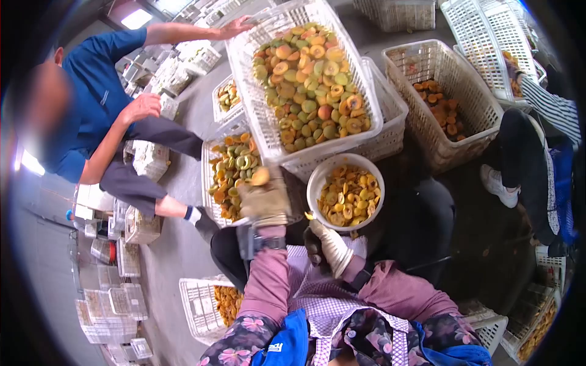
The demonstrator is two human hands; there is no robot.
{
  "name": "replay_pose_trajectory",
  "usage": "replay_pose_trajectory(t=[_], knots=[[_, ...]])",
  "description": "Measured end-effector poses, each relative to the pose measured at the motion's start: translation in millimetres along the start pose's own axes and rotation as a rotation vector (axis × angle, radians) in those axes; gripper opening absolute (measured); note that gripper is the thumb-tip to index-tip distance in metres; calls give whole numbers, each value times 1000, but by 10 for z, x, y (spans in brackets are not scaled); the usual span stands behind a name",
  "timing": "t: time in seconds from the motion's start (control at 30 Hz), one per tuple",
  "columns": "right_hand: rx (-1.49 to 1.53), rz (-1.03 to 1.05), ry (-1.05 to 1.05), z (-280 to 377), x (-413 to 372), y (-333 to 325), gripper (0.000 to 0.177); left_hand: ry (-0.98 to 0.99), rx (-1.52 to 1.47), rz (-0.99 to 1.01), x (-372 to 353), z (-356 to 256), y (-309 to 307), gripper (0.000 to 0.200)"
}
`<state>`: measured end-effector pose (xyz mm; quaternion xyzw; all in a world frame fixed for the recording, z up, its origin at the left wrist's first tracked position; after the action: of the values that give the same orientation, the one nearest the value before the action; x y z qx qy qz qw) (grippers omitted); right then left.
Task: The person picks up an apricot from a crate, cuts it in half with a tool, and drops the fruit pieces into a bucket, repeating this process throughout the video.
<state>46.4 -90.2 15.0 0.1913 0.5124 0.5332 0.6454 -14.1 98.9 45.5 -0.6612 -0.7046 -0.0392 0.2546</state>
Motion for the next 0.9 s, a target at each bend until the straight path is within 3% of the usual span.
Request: replay_pose_trajectory(t=[0.07, 0.1, 0.13, 0.17, 0.23, 0.27, 0.3, 0.33, 0.37, 0.43, 0.47, 0.53, 0.63, 0.73, 0.77, 0.83, 0.87, 0.9], knots=[[192, -207, -2, -7, 131, -245, 42, 219, 434, -299, 271, -88, 19, 45], [287, -298, 8, -24, 173, -326, 42, -13, -205, -207, 424, -29, 206, 37], [283, -308, -50, -14, 206, -348, 42, -153, -542, -46, 515, -50, 475, 31], [267, -289, -79, 16, 182, -307, 40, -244, -686, 199, 582, -177, 825, 26], [168, -339, -243, 20, 308, -342, 37, -295, -524, 700, 703, -191, 1527, 19], [184, -329, -209, 69, 284, -311, 35, 194, 218, 1089, 725, -103, 1884, 18], [165, -358, -201, 107, 278, -301, 34, 903, 806, 1201, 720, -24, 2190, 19], [146, -352, -191, 123, 295, -300, 34, 380, 443, 1379, 860, 939, 2756, 31], [127, -347, -181, 145, 305, -298, 34, 186, 525, 1418, 572, 390, 2586, 39], [96, -312, -211, 213, 281, -224, 34, 531, 689, 1274, 540, 600, 2724, 44], [85, -306, -211, 195, 298, -225, 35, 528, 690, 1284, 529, 591, 2716, 44], [73, -294, -214, 199, 300, -200, 36, 193, 693, 1443, 554, 654, 2655, 44], [63, -294, -172, 228, 250, -156, 35, 228, 757, 1362, 580, 614, 2568, 44], [41, -316, -274, 213, 265, -212, 36, 244, 599, 1291, 524, 447, 2292, 39], [45, -315, -293, 204, 298, -260, 35, 66, 141, 1207, 370, 123, 2047, 34], [-135, -414, -557, 260, 416, -409, 33, -285, -732, 906, 54, -486, 1430, 27], [-224, -417, -648, 310, 438, -418, 32, -337, -740, 732, -182, -620, 1205, 26], [-328, -442, -601, 366, 383, -401, 39, -422, -703, 693, -299, -475, 1100, 28]])
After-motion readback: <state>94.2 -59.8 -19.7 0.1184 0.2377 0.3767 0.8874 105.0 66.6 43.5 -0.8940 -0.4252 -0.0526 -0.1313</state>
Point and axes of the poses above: each hand's wrist, its own x-axis towards the middle knuckle, its own y-axis out of the palm, z = x × y, the point moved 5 cm from there along x, towards the middle knuckle, and after that the axes turned 3 degrees about y, right-handed, at the moved point
